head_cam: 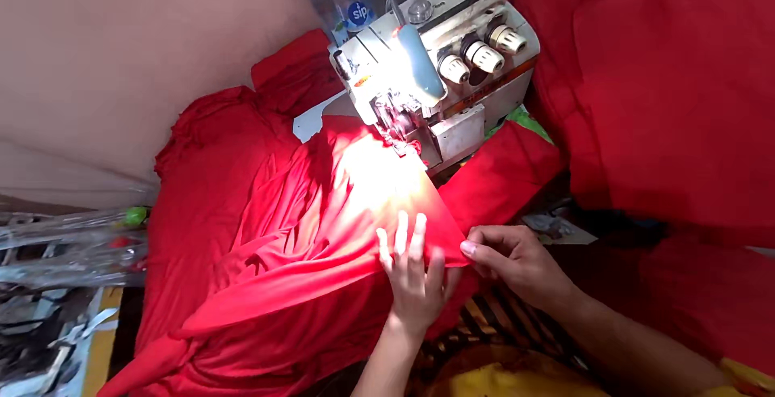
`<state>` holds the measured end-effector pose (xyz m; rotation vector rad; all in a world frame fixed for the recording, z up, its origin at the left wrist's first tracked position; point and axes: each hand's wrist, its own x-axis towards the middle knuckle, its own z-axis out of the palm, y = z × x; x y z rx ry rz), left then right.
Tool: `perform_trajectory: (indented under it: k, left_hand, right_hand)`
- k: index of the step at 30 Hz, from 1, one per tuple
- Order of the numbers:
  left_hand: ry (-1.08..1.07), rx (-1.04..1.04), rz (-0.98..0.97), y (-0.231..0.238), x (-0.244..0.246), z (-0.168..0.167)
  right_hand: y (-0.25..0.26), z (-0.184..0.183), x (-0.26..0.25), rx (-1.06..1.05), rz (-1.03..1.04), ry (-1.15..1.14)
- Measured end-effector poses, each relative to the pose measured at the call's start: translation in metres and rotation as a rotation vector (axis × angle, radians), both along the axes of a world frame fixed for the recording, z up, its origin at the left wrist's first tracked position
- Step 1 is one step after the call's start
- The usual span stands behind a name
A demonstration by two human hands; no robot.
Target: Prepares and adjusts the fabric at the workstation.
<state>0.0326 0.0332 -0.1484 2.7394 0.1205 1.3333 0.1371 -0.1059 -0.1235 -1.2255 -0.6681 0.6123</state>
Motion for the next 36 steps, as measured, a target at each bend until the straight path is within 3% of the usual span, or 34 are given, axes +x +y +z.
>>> perform_trajectory:
  k: [5, 10, 17, 22, 26, 29, 31, 33, 36]
  left_hand:
    - [-0.023, 0.169, 0.040, 0.018, 0.006, 0.015]
    - [-0.023, 0.016, 0.050, 0.036, 0.023, 0.032]
    - [0.236, -0.179, 0.144, 0.068, 0.055, 0.075]
    - [0.409, -0.164, 0.203, 0.087, 0.074, 0.089]
    - [0.530, -0.163, 0.461, 0.062, 0.057, 0.102]
    - [0.613, -0.070, 0.607, 0.016, 0.026, 0.113]
    - [0.604, 0.068, 0.489, -0.010, 0.010, 0.105]
    - [0.675, 0.074, 0.341, -0.025, 0.002, 0.095]
    - [0.885, -0.112, 0.223, -0.021, -0.002, 0.092]
  right_hand:
    - [0.017, 0.000, 0.012, -0.045, -0.088, -0.028]
    - [0.049, 0.009, 0.032, -0.088, -0.169, -0.086]
    - [0.100, 0.003, 0.069, -0.071, -0.269, -0.278]
    - [0.097, 0.004, 0.068, -0.131, -0.283, -0.313]
    - [0.084, 0.017, 0.055, -0.227, -0.293, -0.356]
    - [0.078, 0.023, 0.041, -0.239, -0.162, -0.398]
    - [0.078, 0.017, 0.032, -0.181, -0.039, -0.431]
    - [0.075, 0.008, 0.032, -0.133, 0.048, -0.412]
    - [0.064, 0.000, 0.053, -0.323, -0.115, -0.453]
